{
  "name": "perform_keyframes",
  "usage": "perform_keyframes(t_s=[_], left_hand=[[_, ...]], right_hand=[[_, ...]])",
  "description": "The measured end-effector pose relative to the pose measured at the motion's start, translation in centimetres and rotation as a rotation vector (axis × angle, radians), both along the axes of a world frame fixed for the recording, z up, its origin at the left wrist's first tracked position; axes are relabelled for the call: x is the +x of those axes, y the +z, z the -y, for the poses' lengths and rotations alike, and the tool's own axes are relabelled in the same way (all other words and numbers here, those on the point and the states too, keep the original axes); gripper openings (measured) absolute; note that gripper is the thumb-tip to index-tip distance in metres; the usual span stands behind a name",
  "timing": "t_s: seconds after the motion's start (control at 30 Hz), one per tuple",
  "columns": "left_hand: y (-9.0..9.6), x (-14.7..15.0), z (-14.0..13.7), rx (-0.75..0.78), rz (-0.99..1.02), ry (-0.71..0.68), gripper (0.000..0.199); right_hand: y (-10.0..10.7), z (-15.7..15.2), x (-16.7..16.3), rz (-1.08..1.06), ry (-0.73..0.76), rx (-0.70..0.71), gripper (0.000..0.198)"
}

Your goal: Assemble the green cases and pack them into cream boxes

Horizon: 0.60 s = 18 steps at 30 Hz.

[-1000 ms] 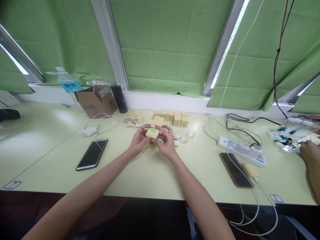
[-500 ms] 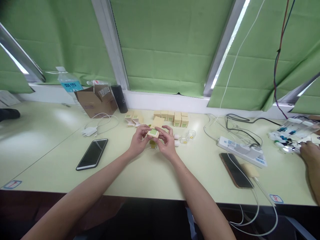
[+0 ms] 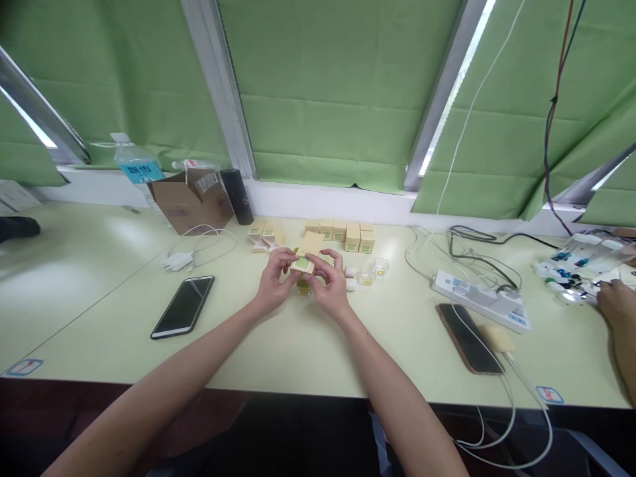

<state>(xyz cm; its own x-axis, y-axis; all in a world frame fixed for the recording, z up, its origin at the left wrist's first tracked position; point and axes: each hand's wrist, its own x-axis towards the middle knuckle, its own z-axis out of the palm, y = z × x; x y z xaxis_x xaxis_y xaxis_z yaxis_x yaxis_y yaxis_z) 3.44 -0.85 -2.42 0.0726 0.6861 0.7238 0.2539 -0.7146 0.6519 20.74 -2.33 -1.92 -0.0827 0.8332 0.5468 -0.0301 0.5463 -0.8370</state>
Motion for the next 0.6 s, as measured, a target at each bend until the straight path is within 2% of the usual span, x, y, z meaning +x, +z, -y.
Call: perform_keyframes(t_s=[0.13,0.27,0.4,0.5,0.6], left_hand=[[0.0,0.1,0.1,0.01,-0.006,0.013,0.03],[0.4,0.0,0.5,0.016,-0.083,0.022,0.038],[0.5,0.0,0.8,0.019,-0.202,0.098,0.044],[0.2,0.1,0.6,0.039,-0.196,0.165,0.046],[0.1,0.2,0.1,0.002,-0.11,0.255,0.04]], right_hand=[[-0.1,0.0,0.0,0.037,-0.024,0.006,0.046],[-0.2,0.1,0.1,0.11,-0.065,0.056,0.048],[-0.2,0.2,0.2,0.267,-0.151,0.189,0.047],[-0.1,0.6,0.2,0.354,-0.107,0.302,0.047],[-0.1,1.1,0.1,0.433,-0.056,0.371,0.051]])
